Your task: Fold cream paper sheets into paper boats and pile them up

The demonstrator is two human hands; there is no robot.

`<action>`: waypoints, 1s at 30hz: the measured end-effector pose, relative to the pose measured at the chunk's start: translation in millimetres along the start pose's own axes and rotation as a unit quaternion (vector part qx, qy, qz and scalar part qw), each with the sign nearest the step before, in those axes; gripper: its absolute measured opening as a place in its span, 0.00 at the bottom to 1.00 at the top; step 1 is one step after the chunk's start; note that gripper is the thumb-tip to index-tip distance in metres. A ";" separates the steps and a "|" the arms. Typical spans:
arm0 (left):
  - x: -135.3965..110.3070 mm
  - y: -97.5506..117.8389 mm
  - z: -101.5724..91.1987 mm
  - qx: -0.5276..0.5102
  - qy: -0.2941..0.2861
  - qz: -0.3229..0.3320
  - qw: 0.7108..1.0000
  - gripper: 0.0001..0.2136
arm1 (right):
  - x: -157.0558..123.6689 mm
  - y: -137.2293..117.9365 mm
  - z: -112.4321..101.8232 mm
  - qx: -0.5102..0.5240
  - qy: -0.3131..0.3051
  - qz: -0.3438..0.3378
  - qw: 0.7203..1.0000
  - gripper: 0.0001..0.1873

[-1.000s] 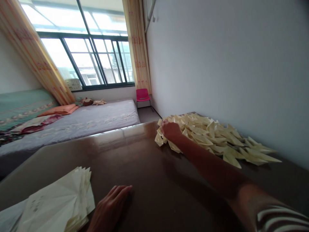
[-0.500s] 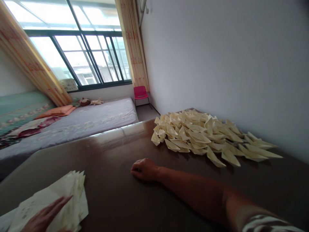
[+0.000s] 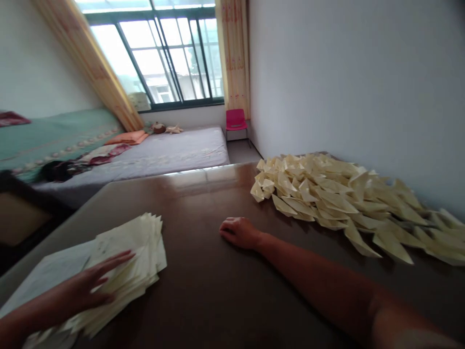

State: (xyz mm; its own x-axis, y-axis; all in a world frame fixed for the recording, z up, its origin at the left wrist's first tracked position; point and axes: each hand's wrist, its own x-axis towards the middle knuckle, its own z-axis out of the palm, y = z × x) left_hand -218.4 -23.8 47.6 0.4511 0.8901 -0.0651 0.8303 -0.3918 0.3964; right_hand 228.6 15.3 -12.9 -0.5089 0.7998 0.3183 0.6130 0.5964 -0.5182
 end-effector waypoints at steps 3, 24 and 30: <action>-3.8 25.5 -16.4 -0.014 -0.017 -0.091 0.996 0.14 | -1.1 1.1 0.7 0.020 -0.001 0.004 1.000 0.08; 108.2 219.0 110.2 0.149 0.072 0.108 0.980 0.21 | -4.6 18.3 -20.3 0.014 -0.016 -0.087 0.996 0.09; 111.5 167.2 94.7 0.002 0.062 0.067 0.996 0.25 | -0.7 29.6 -32.5 0.051 -0.020 -0.019 0.998 0.09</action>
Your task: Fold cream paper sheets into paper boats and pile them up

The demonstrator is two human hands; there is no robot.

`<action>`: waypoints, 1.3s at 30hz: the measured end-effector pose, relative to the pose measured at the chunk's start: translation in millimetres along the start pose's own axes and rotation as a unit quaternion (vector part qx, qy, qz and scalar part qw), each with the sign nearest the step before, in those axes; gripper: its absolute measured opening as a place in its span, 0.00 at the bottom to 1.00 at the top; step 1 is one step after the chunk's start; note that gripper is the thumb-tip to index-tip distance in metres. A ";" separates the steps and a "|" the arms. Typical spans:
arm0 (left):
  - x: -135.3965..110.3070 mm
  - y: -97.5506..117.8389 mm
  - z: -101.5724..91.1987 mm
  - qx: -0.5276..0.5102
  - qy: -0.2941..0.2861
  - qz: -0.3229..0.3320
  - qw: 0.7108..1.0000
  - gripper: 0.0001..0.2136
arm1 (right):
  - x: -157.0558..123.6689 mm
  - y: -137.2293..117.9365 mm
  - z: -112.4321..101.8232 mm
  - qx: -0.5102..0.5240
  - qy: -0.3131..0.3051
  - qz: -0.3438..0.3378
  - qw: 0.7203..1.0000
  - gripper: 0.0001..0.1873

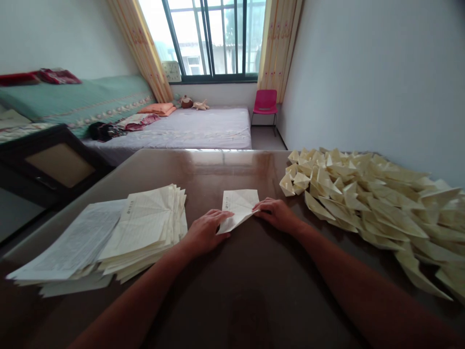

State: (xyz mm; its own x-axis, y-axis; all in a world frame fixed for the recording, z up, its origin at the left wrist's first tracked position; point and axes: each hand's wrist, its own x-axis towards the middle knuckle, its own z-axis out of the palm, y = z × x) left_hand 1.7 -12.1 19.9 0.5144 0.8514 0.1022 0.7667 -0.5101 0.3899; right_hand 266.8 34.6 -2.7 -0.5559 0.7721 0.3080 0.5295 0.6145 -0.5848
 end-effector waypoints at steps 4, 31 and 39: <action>7.4 -20.3 5.7 -0.063 0.010 0.026 0.998 0.11 | -1.0 1.5 -12.3 0.042 -0.045 0.068 0.996 0.12; 22.5 -7.7 19.6 0.121 0.059 -0.147 0.980 0.17 | 8.8 -5.9 15.2 -0.138 0.061 0.201 0.968 0.10; 21.6 -4.2 19.6 0.166 0.066 -0.120 0.977 0.15 | 13.2 -13.8 13.9 -0.191 0.034 0.223 0.955 0.09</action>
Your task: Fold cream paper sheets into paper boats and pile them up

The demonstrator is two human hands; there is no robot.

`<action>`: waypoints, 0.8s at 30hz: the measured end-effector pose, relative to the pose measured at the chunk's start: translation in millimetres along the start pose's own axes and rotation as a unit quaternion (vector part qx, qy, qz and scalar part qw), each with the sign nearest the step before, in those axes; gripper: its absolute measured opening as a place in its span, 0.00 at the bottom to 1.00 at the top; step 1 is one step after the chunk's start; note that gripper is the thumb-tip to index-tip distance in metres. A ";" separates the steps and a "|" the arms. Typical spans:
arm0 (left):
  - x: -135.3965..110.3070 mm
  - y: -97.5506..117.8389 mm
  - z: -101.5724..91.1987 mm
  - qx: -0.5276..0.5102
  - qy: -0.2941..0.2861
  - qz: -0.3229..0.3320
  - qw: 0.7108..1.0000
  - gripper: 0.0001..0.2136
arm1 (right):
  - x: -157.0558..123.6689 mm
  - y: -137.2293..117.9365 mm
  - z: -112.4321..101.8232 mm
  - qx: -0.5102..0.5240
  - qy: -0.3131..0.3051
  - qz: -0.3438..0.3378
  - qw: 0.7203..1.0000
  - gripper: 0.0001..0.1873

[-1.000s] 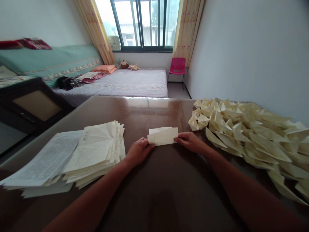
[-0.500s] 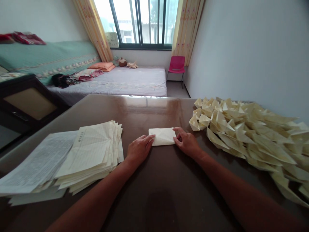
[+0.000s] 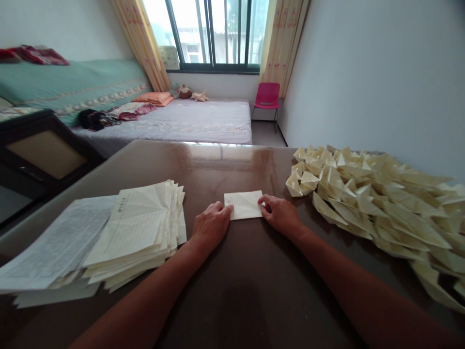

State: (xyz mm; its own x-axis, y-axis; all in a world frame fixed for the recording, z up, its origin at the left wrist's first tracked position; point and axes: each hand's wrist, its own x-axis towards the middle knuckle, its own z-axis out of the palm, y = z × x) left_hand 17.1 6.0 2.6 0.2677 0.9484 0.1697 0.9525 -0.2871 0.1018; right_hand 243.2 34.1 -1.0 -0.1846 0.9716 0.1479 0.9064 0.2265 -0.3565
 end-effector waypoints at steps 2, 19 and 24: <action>-1.8 2.6 -0.2 0.003 0.028 0.046 0.999 0.15 | -0.8 -1.3 0.1 -0.006 -0.001 0.000 1.000 0.09; -13.1 23.9 8.8 -0.028 0.011 0.227 0.974 0.18 | -29.9 -28.7 -16.1 -0.107 -0.002 -0.224 0.969 0.14; -12.6 20.2 13.9 -0.019 0.008 0.244 0.970 0.20 | -50.3 -44.4 -10.7 -0.130 -0.029 -0.203 0.970 0.29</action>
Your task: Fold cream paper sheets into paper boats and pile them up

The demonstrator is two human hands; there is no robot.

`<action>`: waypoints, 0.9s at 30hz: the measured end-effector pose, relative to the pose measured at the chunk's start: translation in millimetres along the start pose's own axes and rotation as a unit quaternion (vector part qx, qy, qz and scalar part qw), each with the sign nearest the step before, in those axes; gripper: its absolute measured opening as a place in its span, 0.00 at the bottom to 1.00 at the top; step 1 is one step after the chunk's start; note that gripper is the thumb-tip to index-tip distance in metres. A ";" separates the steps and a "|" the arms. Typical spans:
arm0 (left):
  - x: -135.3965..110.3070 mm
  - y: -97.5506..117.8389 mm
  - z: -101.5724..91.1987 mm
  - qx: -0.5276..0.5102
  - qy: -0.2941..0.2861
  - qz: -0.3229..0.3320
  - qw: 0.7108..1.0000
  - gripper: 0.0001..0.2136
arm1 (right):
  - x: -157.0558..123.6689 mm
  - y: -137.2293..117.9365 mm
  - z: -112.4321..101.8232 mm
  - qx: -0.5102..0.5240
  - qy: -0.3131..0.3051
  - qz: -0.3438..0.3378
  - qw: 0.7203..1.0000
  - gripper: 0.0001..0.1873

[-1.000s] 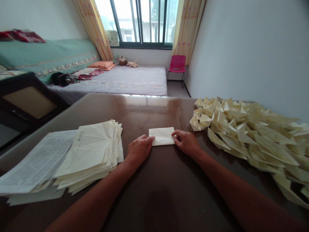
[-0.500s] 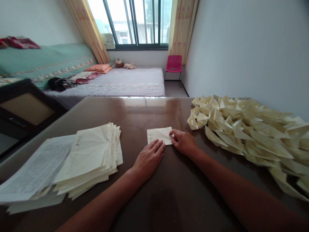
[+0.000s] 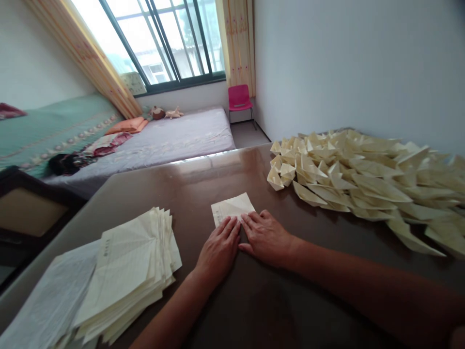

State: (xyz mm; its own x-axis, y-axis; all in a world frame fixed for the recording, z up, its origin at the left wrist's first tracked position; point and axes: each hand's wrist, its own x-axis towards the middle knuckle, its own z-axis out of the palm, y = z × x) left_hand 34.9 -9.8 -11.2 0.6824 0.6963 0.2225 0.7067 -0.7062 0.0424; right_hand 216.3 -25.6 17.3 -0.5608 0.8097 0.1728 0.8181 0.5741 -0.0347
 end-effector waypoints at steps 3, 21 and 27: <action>-1.1 -1.0 1.0 0.020 0.004 0.005 1.000 0.19 | -1.5 -0.8 -2.6 -0.011 -0.029 0.016 0.999 0.31; -5.9 -19.9 -20.2 0.111 -0.009 -0.043 0.993 0.16 | 14.4 33.9 -4.1 -0.028 0.003 0.061 0.998 0.13; -6.9 -26.0 -19.0 0.104 0.008 -0.060 0.993 0.13 | 16.0 47.2 2.7 0.011 0.019 0.041 0.999 0.18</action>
State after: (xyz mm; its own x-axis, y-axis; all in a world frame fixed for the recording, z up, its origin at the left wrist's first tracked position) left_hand 8.3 1.3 4.7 0.5895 0.7703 0.2431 0.8069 -0.5756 -0.1329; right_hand 245.6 14.8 15.8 -0.4866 0.8489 0.2064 0.8576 0.5092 -0.0721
